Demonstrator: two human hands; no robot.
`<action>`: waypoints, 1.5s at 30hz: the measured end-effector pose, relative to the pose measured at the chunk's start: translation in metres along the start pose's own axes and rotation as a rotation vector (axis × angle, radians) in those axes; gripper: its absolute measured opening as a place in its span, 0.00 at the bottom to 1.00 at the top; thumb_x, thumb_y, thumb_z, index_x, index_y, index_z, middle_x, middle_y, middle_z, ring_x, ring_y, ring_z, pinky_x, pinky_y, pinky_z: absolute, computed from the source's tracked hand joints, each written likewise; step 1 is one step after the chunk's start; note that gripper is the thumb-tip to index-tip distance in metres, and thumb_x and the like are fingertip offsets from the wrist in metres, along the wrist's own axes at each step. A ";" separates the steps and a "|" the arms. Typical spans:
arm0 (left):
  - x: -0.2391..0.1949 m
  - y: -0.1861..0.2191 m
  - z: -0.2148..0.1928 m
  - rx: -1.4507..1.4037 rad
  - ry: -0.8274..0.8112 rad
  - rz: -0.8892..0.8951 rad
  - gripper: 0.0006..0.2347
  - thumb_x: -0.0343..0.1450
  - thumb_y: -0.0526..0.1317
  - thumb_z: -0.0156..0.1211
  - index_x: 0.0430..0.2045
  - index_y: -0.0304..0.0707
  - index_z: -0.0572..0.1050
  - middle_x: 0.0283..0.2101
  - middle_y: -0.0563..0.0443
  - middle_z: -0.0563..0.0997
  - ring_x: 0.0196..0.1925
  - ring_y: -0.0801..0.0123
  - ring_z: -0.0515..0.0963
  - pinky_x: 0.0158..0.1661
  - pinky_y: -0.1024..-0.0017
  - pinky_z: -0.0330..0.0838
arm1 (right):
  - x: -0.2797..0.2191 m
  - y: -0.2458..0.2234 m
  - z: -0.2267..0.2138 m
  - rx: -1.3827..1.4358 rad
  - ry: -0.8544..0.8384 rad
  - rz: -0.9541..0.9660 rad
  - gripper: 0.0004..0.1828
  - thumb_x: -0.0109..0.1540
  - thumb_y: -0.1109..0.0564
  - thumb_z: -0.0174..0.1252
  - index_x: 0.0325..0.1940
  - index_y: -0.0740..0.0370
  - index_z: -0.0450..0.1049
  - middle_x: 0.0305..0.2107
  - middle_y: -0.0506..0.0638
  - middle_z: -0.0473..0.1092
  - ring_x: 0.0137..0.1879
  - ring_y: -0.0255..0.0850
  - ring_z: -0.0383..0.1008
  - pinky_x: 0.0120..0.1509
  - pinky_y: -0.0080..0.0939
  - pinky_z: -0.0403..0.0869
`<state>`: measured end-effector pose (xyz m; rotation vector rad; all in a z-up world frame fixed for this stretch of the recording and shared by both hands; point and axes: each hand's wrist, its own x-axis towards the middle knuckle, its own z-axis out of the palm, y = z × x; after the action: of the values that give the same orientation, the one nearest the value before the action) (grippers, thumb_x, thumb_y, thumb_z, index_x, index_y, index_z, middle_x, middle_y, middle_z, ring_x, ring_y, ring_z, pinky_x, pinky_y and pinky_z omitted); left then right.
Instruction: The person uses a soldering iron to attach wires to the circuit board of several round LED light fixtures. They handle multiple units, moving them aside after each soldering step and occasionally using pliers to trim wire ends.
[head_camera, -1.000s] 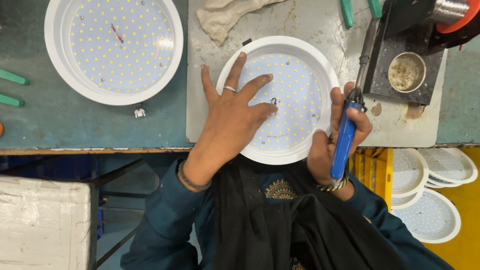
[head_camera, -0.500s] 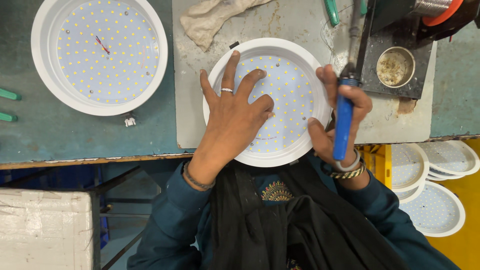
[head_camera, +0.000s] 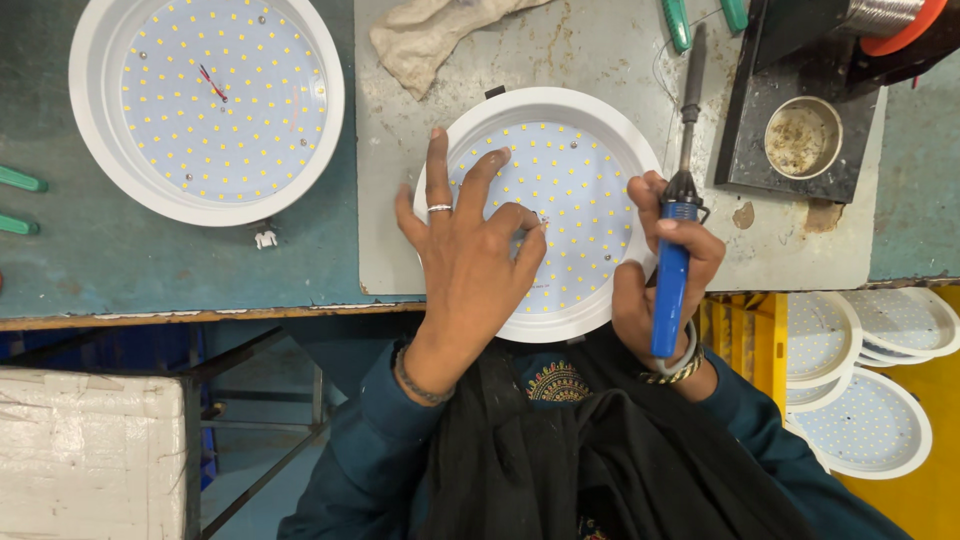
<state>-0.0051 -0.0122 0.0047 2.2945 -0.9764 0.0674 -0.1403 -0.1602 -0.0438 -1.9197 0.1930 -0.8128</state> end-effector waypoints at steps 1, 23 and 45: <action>-0.001 0.000 0.000 -0.009 0.004 0.000 0.05 0.67 0.41 0.69 0.22 0.44 0.81 0.65 0.50 0.71 0.78 0.40 0.47 0.62 0.32 0.45 | -0.002 0.001 0.001 -0.012 0.015 0.010 0.35 0.55 0.80 0.38 0.62 0.56 0.50 0.70 0.68 0.62 0.82 0.51 0.53 0.88 0.51 0.52; 0.000 -0.007 -0.001 -0.077 -0.010 -0.018 0.05 0.64 0.38 0.66 0.17 0.43 0.79 0.63 0.48 0.73 0.77 0.39 0.47 0.59 0.42 0.48 | -0.013 0.018 -0.064 0.060 0.291 -0.093 0.27 0.70 0.45 0.53 0.66 0.64 0.58 0.42 0.66 0.77 0.43 0.51 0.82 0.40 0.38 0.78; 0.000 -0.008 -0.002 -0.096 -0.005 -0.023 0.03 0.64 0.39 0.65 0.19 0.43 0.80 0.63 0.48 0.72 0.77 0.39 0.47 0.59 0.41 0.48 | 0.002 -0.021 -0.068 0.159 0.153 0.206 0.16 0.67 0.56 0.60 0.41 0.78 0.75 0.30 0.60 0.74 0.23 0.37 0.72 0.28 0.29 0.70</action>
<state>0.0004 -0.0069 0.0015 2.2188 -0.9354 0.0046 -0.1847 -0.2009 -0.0061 -1.6591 0.4010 -0.8114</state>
